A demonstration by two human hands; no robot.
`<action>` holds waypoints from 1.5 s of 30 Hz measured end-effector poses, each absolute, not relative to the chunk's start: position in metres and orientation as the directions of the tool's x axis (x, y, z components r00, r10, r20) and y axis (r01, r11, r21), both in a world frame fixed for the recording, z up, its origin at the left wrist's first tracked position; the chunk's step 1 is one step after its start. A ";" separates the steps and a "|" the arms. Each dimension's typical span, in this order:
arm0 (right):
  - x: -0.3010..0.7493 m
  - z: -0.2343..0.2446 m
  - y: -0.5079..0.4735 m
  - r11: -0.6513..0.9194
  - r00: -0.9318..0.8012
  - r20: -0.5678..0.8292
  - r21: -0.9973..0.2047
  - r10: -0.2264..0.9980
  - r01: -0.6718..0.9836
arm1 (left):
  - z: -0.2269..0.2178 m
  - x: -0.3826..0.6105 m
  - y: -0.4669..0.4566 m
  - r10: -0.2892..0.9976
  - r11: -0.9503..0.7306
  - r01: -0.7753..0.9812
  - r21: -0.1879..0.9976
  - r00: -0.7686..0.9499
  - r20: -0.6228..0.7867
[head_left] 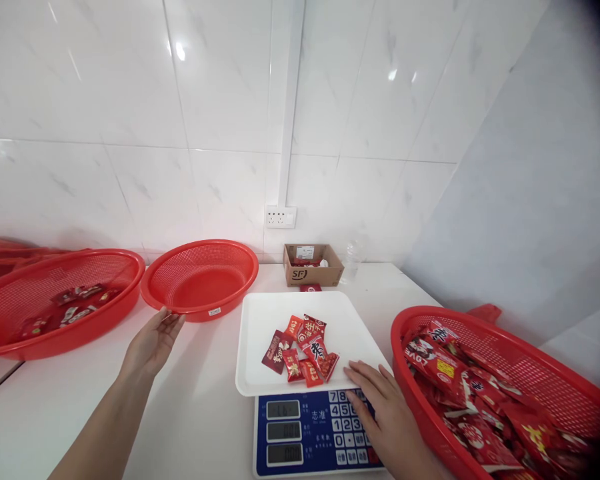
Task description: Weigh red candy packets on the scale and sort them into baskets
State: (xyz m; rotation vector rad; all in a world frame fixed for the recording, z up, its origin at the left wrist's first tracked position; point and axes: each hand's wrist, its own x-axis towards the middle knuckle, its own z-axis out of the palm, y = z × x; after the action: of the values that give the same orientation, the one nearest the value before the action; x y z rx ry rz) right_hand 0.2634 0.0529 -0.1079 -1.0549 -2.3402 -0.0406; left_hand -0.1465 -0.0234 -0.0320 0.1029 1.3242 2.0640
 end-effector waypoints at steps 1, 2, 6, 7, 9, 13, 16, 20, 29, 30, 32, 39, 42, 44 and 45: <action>0.264 -0.108 0.053 0.687 -0.529 0.503 -0.199 0.683 0.699 | -0.033 -0.148 -0.024 0.562 -0.254 -0.475 0.842 -0.781 -0.271; 0.264 -0.108 0.053 0.685 -0.528 0.499 -0.203 0.688 0.700 | -0.034 -0.148 -0.025 0.552 -0.246 -0.452 0.858 -0.793 -0.260; 0.263 -0.106 0.052 0.669 -0.522 0.469 -0.231 0.713 0.706 | -0.038 -0.138 -0.033 0.476 -0.202 -0.262 0.944 -0.868 -0.139; 0.263 -0.104 0.052 0.666 -0.521 0.461 -0.239 0.718 0.706 | -0.037 -0.132 -0.035 0.459 -0.189 -0.208 0.960 -0.883 -0.101; 0.260 -0.101 0.051 0.663 -0.521 0.450 -0.254 0.725 0.704 | -0.035 -0.115 -0.039 0.464 -0.111 -0.082 0.990 -0.885 -0.021; 0.247 -0.087 0.047 0.677 -0.535 0.436 -0.294 0.723 0.674 | -0.027 -0.073 -0.039 0.694 0.070 0.308 0.949 -0.698 0.176; 0.235 -0.075 0.044 0.693 -0.570 0.399 -0.346 0.719 0.632 | -0.026 -0.042 -0.035 0.876 -0.063 0.568 0.821 -0.363 0.318; 0.222 -0.062 0.043 0.666 -0.590 0.317 -0.445 0.742 0.599 | -0.032 -0.011 -0.026 0.947 -0.239 0.761 0.603 0.047 0.317; 0.208 -0.048 0.049 0.601 -0.605 0.212 -0.568 0.767 0.563 | -0.034 0.010 -0.005 0.954 -0.281 0.817 0.504 0.178 0.243; 0.207 -0.048 0.050 0.594 -0.602 0.207 -0.576 0.771 0.562 | -0.033 0.011 -0.004 0.954 -0.280 0.821 0.498 0.182 0.237; 0.204 -0.046 0.052 0.586 -0.600 0.204 -0.589 0.774 0.557 | -0.031 0.013 -0.003 0.954 -0.285 0.825 0.487 0.194 0.230; 0.198 -0.042 0.056 0.549 -0.556 0.223 -0.645 0.801 0.531 | -0.036 0.017 0.002 0.963 -0.238 0.828 0.508 0.132 0.235; 0.199 -0.044 0.057 0.532 -0.540 0.229 -0.675 0.810 0.512 | -0.040 0.016 0.005 0.960 -0.239 0.828 0.507 0.122 0.253; 0.200 -0.045 0.057 0.534 -0.536 0.244 -0.688 0.808 0.491 | -0.041 0.016 0.006 0.952 -0.263 0.820 0.508 0.136 0.273; 0.201 -0.045 0.057 0.535 -0.532 0.253 -0.693 0.808 0.483 | -0.041 0.016 0.006 0.947 -0.278 0.811 0.515 0.144 0.286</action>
State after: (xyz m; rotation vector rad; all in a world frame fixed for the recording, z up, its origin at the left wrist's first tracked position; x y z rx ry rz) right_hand 0.2006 0.0573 -0.0452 -1.0424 -2.2125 0.7576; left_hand 0.0163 0.0056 -0.0406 2.1826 1.7207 0.8353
